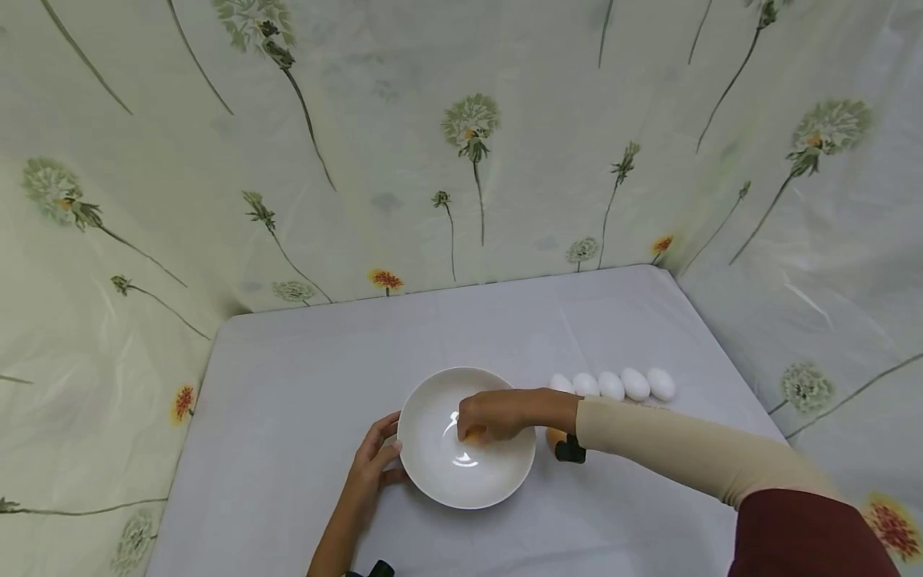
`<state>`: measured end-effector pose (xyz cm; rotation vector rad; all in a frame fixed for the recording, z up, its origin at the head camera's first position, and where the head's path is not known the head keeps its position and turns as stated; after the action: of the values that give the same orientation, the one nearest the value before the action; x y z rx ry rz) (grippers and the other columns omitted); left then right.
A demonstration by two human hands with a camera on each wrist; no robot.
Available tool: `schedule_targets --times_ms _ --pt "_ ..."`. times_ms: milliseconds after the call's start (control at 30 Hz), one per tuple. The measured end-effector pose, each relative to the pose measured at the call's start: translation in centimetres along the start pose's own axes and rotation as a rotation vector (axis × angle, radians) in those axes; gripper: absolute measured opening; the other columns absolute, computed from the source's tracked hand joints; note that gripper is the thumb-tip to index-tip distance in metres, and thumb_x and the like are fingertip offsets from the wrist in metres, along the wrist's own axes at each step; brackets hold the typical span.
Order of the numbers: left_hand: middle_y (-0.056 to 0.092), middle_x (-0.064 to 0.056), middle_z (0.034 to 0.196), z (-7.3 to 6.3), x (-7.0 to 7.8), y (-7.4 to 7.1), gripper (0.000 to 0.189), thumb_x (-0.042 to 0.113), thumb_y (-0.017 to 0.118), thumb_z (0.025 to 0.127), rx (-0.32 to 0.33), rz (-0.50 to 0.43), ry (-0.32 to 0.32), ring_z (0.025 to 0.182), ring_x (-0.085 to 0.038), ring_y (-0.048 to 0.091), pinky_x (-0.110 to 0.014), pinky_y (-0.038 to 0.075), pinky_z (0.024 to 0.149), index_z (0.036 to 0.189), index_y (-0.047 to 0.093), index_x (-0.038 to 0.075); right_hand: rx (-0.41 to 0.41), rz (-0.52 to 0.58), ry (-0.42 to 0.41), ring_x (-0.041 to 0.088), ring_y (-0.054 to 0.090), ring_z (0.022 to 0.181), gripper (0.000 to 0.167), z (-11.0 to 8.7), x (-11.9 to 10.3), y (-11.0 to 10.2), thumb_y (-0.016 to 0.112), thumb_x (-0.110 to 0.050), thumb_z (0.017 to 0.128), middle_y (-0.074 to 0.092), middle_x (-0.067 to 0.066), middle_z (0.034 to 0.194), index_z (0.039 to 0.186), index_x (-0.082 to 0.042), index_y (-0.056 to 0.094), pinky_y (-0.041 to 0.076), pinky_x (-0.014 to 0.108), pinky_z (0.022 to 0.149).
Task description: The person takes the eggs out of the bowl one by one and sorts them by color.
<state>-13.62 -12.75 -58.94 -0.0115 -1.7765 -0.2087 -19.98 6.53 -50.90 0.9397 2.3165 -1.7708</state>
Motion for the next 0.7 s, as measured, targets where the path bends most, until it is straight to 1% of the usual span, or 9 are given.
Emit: schedule_targets --times_ms 167,267,333,400,467,500,600,633,700 --pt "0.049 -0.013 0.145 0.0 0.0 0.0 0.046 0.022 0.055 0.099 0.002 0.003 -0.003 0.11 -0.024 0.063 -0.041 0.059 0.077 0.144 0.048 0.023 0.015 0.028 0.022 0.006 0.057 0.099 0.021 -0.3 0.4 0.0 0.069 -0.007 0.092 0.069 -0.004 0.106 0.11 -0.014 0.076 0.047 0.017 0.09" --pt "0.049 -0.012 0.145 0.0 0.0 0.1 0.045 0.023 0.055 0.099 0.001 0.007 -0.006 0.11 -0.024 0.062 -0.041 0.059 0.077 0.143 0.049 0.024 0.041 0.041 -0.001 0.008 0.059 0.102 0.022 -0.7 0.4 -0.1 0.069 -0.006 0.091 0.07 -0.002 0.108 0.111 -0.013 0.076 0.048 0.018 0.092" --pt "0.049 -0.012 0.145 0.0 -0.1 0.1 0.045 0.024 0.055 0.099 -0.001 0.008 -0.008 0.11 -0.024 0.062 -0.041 0.059 0.077 0.143 0.049 0.025 0.07 0.033 -0.042 0.01 0.061 0.104 0.023 -1.1 0.2 -0.4 0.07 -0.005 0.09 0.071 -0.001 0.109 0.112 -0.011 0.075 0.049 0.02 0.093" --pt "0.049 -0.012 0.144 0.0 -0.1 0.2 0.045 0.024 0.055 0.099 0.0 0.009 -0.01 0.11 -0.024 0.062 -0.041 0.059 0.077 0.143 0.049 0.024 0.098 0.03 -0.067 0.013 0.062 0.106 0.024 -1.6 0.1 -0.9 0.069 -0.005 0.091 0.071 0.001 0.111 0.113 -0.01 0.075 0.049 0.021 0.096" --pt "0.05 -0.012 0.144 0.0 -0.2 0.2 0.045 0.023 0.055 0.099 0.001 0.007 -0.009 0.109 -0.024 0.062 -0.041 0.059 0.077 0.143 0.049 0.024 0.125 0.051 -0.068 0.015 0.062 0.108 0.025 -2.2 0.1 -1.5 0.069 -0.005 0.091 0.07 0.002 0.113 0.115 -0.009 0.074 0.05 0.024 0.097" --pt "0.05 -0.012 0.144 0.0 -0.3 0.2 0.045 0.023 0.055 0.099 0.002 0.008 -0.01 0.108 -0.023 0.063 -0.04 0.059 0.076 0.143 0.049 0.024 0.139 0.065 -0.062 0.015 0.062 0.109 0.025 -2.6 0.1 -1.9 0.07 -0.006 0.091 0.07 0.002 0.114 0.116 -0.008 0.073 0.05 0.025 0.097" --pt "0.05 -0.011 0.144 0.0 -0.3 0.1 0.045 0.023 0.055 0.099 0.005 0.006 -0.01 0.108 -0.023 0.063 -0.04 0.059 0.075 0.143 0.049 0.025 0.178 0.142 0.003 0.015 0.061 0.111 0.027 -3.9 0.3 -3.0 0.07 -0.008 0.091 0.068 0.002 0.117 0.119 -0.009 0.072 0.051 0.027 0.097" --pt "0.05 -0.011 0.144 0.1 -0.3 0.1 0.045 0.022 0.054 0.099 0.007 0.005 -0.009 0.107 -0.023 0.063 -0.04 0.059 0.075 0.143 0.049 0.024 0.192 0.168 0.026 0.013 0.061 0.11 0.028 -4.4 0.4 -3.3 0.071 -0.01 0.092 0.068 0.001 0.118 0.119 -0.01 0.072 0.051 0.027 0.095" --pt "0.05 -0.011 0.144 0.2 -0.4 0.0 0.044 0.022 0.054 0.099 0.01 0.005 -0.009 0.107 -0.023 0.063 -0.04 0.059 0.075 0.143 0.05 0.024 0.223 0.205 0.066 0.011 0.06 0.104 0.028 -5.3 0.7 -3.9 0.07 -0.012 0.092 0.067 -0.001 0.119 0.12 -0.012 0.072 0.052 0.025 0.088"
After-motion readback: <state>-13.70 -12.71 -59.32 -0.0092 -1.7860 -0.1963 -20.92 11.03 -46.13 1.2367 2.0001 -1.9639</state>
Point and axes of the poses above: each hand's wrist, its own z-axis towards the middle knuckle, its own y-axis out of the palm, x = y × z, the point moved 6 cm from there along z, towards the middle knuckle
